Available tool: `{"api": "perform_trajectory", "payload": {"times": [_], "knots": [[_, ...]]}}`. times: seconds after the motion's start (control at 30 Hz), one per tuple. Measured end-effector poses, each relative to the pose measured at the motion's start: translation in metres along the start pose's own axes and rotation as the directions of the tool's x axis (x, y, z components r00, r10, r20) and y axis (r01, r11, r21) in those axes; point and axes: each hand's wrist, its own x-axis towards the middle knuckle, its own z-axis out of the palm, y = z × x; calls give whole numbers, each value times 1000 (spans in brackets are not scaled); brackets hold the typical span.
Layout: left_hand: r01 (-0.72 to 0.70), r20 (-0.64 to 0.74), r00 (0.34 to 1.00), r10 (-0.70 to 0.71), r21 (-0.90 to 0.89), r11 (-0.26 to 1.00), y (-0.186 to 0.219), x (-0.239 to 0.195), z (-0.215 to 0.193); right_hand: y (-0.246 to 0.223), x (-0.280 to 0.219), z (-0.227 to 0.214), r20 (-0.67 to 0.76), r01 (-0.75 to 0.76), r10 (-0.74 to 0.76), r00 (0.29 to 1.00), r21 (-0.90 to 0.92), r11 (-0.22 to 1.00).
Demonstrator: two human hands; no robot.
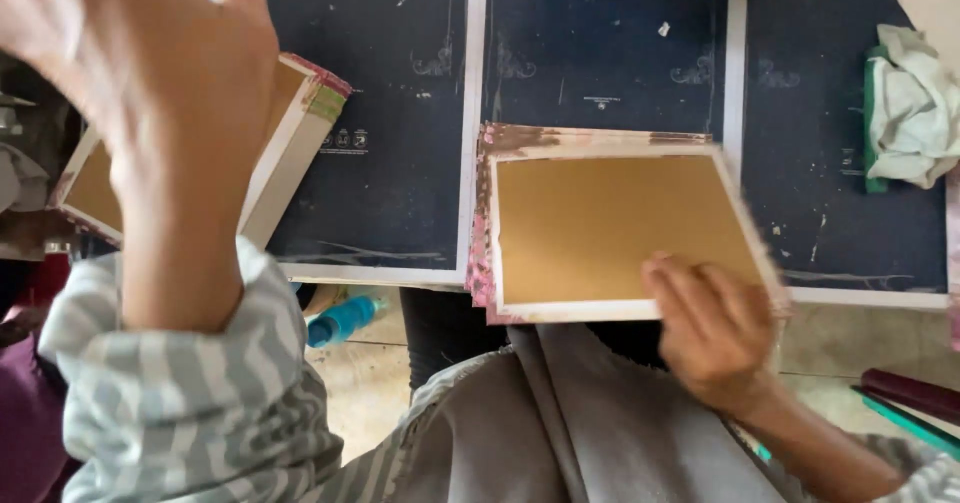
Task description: Assembling decorative boards by adhering printed sheets to rigid backing boards and stacking them.
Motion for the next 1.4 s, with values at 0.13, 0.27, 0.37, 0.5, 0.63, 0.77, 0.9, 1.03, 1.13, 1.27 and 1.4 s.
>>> {"api": "perform_trajectory", "payload": {"times": [0.13, 0.27, 0.37, 0.5, 0.63, 0.77, 0.9, 1.03, 1.13, 1.27, 1.4], "knots": [[-133, -125, 986, 114, -159, 978, 35, -25, -68, -6, -20, 35, 51, -102, 99, 994, 64, 993], [-318, -245, 947, 210, -599, 735, 74, -39, -106, 31, 2, 26, -20, -372, 433, 901, 480, 795], [-151, -117, 989, 96, -783, 603, 95, -54, -103, 43, 36, -9, 81, -581, 622, 779, 467, 667], [-42, -37, 999, 21, -849, 527, 106, -75, -68, 51, 5, 14, -255, -418, 733, 631, 683, 598], [278, 233, 959, -163, -895, 350, 116, -98, -14, 52, -38, 27, -135, -502, 805, 577, 719, 480], [615, 605, 777, -172, -673, 411, 121, -123, 28, 43, -30, 22, 226, -769, 863, 452, 588, 249], [603, 627, 764, -153, -608, 517, 120, -142, 60, 39, -28, 33, 329, -784, 816, 475, 579, 223], [600, 636, 753, -168, -560, 571, 119, -144, 73, 40, -20, 37, 415, -818, 761, 498, 517, 253], [583, 634, 757, -158, -544, 604, 119, -144, 81, 45, -22, 44, 459, -839, 733, 502, 466, 282], [554, 633, 762, -136, -528, 644, 118, -146, 85, 51, -11, 45, 479, -815, 675, 561, 460, 351], [547, 638, 759, -128, -519, 657, 117, -144, 84, 54, -12, 48, 562, -870, 675, 478, 409, 276]]}}
